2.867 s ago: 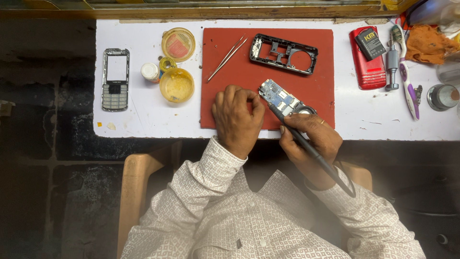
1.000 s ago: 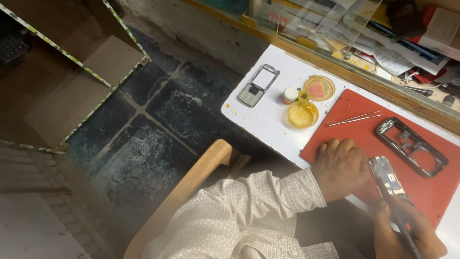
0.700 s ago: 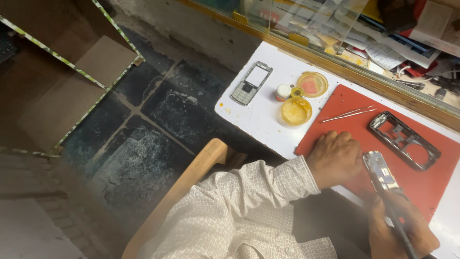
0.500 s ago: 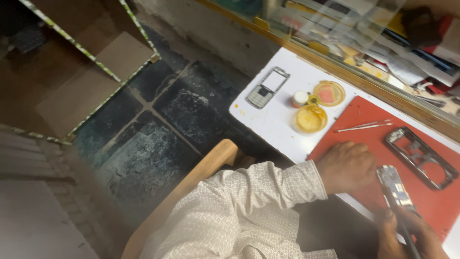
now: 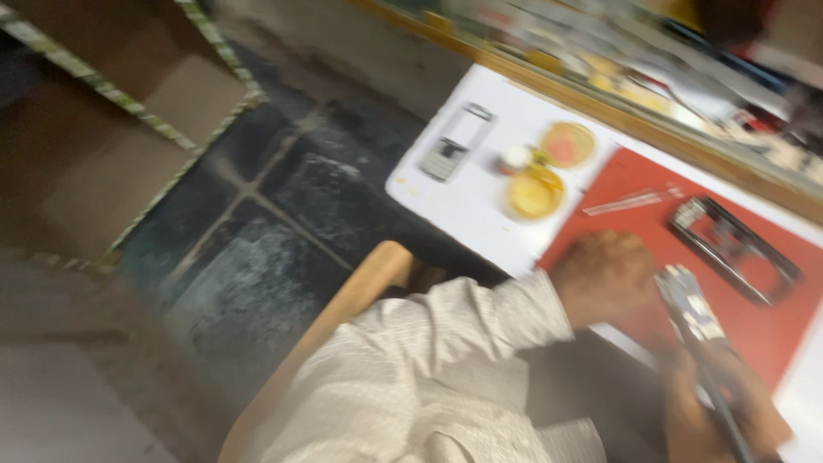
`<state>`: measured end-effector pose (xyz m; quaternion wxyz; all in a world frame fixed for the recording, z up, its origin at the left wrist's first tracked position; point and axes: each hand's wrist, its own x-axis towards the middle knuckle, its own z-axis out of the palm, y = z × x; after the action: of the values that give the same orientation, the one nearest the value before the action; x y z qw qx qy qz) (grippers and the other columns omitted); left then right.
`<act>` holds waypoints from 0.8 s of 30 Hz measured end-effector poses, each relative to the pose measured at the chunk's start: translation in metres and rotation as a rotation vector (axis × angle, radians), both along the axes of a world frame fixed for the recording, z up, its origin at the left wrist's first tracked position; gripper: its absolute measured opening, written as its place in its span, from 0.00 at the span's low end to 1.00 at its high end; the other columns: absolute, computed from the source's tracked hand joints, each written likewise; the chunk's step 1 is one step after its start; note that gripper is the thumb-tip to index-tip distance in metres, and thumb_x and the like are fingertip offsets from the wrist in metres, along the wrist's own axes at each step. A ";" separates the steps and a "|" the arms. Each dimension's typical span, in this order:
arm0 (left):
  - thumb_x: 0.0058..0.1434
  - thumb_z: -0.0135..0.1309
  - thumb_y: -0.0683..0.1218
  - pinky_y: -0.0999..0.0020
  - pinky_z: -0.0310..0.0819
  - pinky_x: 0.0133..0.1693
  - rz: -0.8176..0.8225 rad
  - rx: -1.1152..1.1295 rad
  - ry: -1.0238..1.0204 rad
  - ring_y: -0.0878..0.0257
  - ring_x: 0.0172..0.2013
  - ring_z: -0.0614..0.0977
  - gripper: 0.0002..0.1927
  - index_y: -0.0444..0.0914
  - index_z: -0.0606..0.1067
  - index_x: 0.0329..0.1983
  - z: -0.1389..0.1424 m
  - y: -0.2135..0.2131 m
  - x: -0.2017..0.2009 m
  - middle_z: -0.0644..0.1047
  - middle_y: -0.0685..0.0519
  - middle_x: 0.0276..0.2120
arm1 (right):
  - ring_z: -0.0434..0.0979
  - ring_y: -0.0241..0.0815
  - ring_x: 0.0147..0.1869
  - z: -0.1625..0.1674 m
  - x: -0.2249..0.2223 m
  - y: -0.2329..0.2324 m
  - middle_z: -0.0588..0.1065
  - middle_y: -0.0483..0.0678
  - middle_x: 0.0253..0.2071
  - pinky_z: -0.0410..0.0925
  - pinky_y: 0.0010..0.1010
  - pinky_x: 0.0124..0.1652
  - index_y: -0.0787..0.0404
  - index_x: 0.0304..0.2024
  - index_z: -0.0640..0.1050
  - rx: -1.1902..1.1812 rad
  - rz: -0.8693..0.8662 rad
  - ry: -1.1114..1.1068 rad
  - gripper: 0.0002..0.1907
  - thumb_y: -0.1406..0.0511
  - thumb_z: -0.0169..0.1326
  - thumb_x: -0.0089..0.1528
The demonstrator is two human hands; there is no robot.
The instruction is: The person repairs a disassembled feature phone on a red mat at a workbench. They hold the phone board with tweezers while heating components with a soldering iron, reposition the board, work on internal parts, and handle the phone housing and battery during the repair.
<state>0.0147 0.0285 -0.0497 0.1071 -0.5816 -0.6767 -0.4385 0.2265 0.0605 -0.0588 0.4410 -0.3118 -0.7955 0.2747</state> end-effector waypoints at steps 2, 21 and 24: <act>0.59 0.54 0.45 0.50 0.71 0.42 -0.032 -0.082 0.022 0.49 0.38 0.77 0.05 0.38 0.73 0.31 0.003 -0.004 -0.003 0.73 0.47 0.33 | 0.82 0.43 0.43 0.018 -0.010 -0.014 0.80 0.58 0.42 0.74 0.27 0.48 0.70 0.47 0.80 0.056 0.013 0.065 0.08 0.73 0.65 0.68; 0.59 0.59 0.41 0.55 0.69 0.42 -0.107 -0.118 -0.145 0.51 0.38 0.76 0.07 0.38 0.71 0.34 0.031 -0.021 -0.009 0.72 0.50 0.34 | 0.83 0.45 0.46 0.072 -0.026 -0.028 0.79 0.57 0.43 0.76 0.29 0.45 0.70 0.45 0.78 0.015 0.061 0.005 0.11 0.77 0.61 0.61; 0.59 0.59 0.41 0.55 0.70 0.42 -0.103 -0.113 -0.136 0.52 0.38 0.76 0.07 0.38 0.71 0.34 0.030 -0.020 -0.009 0.72 0.50 0.34 | 0.83 0.46 0.46 0.073 -0.028 -0.028 0.79 0.57 0.43 0.76 0.31 0.47 0.69 0.46 0.78 0.031 0.064 0.005 0.11 0.77 0.62 0.60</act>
<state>0.0059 0.0084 -0.0198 0.0051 -0.5898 -0.6753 -0.4428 0.1989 0.0324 0.0141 0.4387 -0.2788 -0.8080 0.2773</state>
